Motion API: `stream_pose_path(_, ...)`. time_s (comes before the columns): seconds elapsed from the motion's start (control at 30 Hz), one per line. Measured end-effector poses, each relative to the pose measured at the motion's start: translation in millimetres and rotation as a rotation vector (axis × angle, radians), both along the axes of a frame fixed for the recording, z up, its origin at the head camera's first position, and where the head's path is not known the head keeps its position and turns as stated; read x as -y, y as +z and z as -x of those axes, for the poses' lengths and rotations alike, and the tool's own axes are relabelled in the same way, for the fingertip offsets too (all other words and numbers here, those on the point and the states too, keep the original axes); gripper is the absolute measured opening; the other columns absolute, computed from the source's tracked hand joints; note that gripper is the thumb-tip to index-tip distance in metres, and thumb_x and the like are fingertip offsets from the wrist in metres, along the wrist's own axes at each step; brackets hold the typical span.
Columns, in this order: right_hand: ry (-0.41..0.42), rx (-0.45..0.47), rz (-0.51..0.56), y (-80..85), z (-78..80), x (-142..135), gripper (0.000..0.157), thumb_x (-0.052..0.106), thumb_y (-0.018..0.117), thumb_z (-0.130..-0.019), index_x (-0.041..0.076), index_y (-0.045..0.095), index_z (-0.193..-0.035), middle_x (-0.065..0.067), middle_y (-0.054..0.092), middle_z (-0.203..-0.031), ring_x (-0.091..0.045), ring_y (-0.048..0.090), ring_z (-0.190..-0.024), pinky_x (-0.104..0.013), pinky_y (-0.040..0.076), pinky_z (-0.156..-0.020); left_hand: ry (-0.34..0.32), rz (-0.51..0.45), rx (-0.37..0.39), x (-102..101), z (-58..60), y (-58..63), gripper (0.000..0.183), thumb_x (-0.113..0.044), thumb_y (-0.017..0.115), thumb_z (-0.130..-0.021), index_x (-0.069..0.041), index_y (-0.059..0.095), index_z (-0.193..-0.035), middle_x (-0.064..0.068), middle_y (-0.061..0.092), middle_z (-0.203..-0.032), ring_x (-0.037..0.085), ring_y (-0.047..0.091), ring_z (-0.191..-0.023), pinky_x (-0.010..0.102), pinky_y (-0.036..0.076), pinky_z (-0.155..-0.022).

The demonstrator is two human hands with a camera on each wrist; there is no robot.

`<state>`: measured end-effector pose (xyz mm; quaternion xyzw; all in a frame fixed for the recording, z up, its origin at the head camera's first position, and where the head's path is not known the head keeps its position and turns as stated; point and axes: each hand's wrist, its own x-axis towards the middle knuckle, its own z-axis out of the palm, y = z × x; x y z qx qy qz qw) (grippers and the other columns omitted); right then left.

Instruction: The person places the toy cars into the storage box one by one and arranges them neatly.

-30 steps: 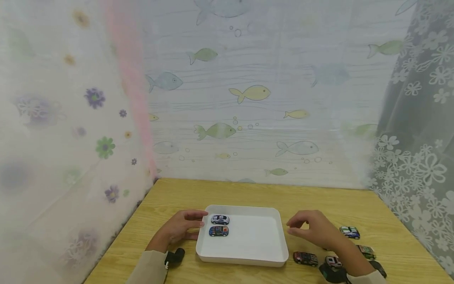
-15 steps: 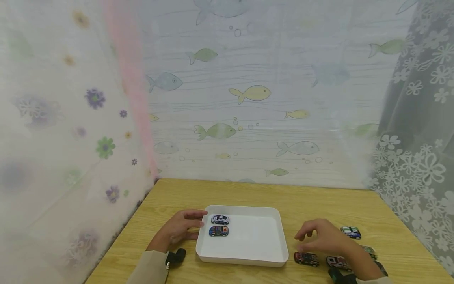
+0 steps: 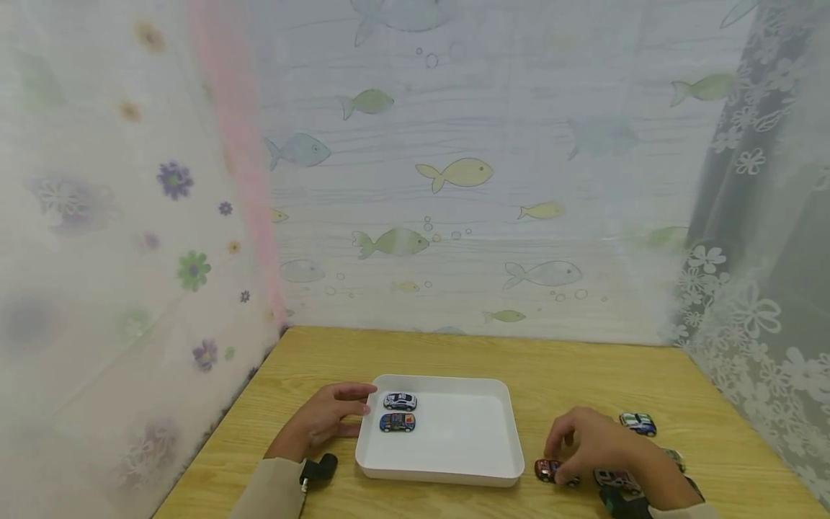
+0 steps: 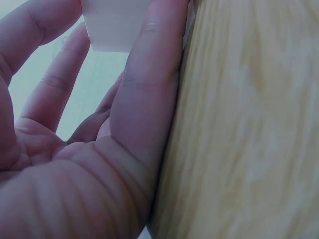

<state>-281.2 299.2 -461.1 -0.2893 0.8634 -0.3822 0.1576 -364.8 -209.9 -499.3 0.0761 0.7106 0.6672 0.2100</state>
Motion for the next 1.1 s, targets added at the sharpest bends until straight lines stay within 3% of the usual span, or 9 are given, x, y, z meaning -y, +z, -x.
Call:
stream_pose_path(0.3, -0.082, -0.061, -0.077, -1.4, 0.1, -0.6, 0.017, 0.030, 0.092, -0.076, 0.027, 0.082, -0.090, 0.011, 0.074, -0.092, -0.006, 0.061, -0.080, -0.024, 0.050, -0.064, -0.004, -0.010, 0.001, -1.5, 1.1, 0.7, 0.050, -0.011, 0.075, -0.095, -0.004, 0.060, -0.143, 0.017, 0.053, -0.152, 0.025, 0.064, -0.122, 0.050, 0.063, -0.089)
stream_pose_path(0.5, -0.107, -0.113, -0.103, -2.0, 1.1, -0.9, 0.015, 0.034, 0.092, -0.077, 0.030, 0.083, -0.089, 0.014, 0.074, -0.093, -0.005, 0.061, -0.085, -0.023, 0.050, -0.070, -0.002, -0.009, 0.002, -1.1, 1.9, 0.5, 0.050, -0.011, 0.075, -0.095, -0.004, 0.061, -0.142, 0.017, 0.053, -0.151, 0.025, 0.063, -0.123, 0.050, 0.063, -0.089)
stream_pose_path(0.83, -0.142, -0.079, -0.105, -1.1, 3.0, -0.4, 0.017, 0.028, 0.092, -0.077, 0.025, 0.084, -0.092, 0.009, 0.073, -0.094, -0.005, 0.061, -0.074, -0.025, 0.053, -0.058, -0.002, -0.013, 0.009, -1.1, 1.5, 0.6, 0.050, -0.011, 0.075, -0.095, -0.004, 0.060, -0.143, 0.016, 0.053, -0.151, 0.025, 0.063, -0.123, 0.050, 0.062, -0.090)
stream_pose_path(1.1, -0.165, -0.102, -0.162, 0.3, 1.8, -0.6, 0.018, 0.034, 0.091, -0.077, 0.028, 0.083, -0.093, 0.011, 0.072, -0.093, -0.003, 0.060, -0.074, -0.025, 0.051, -0.059, 0.000, -0.002, 0.005, -0.4, -0.8, 0.3, 0.049, -0.011, 0.075, -0.095, -0.004, 0.061, -0.142, 0.017, 0.053, -0.151, 0.024, 0.063, -0.122, 0.049, 0.063, -0.090)
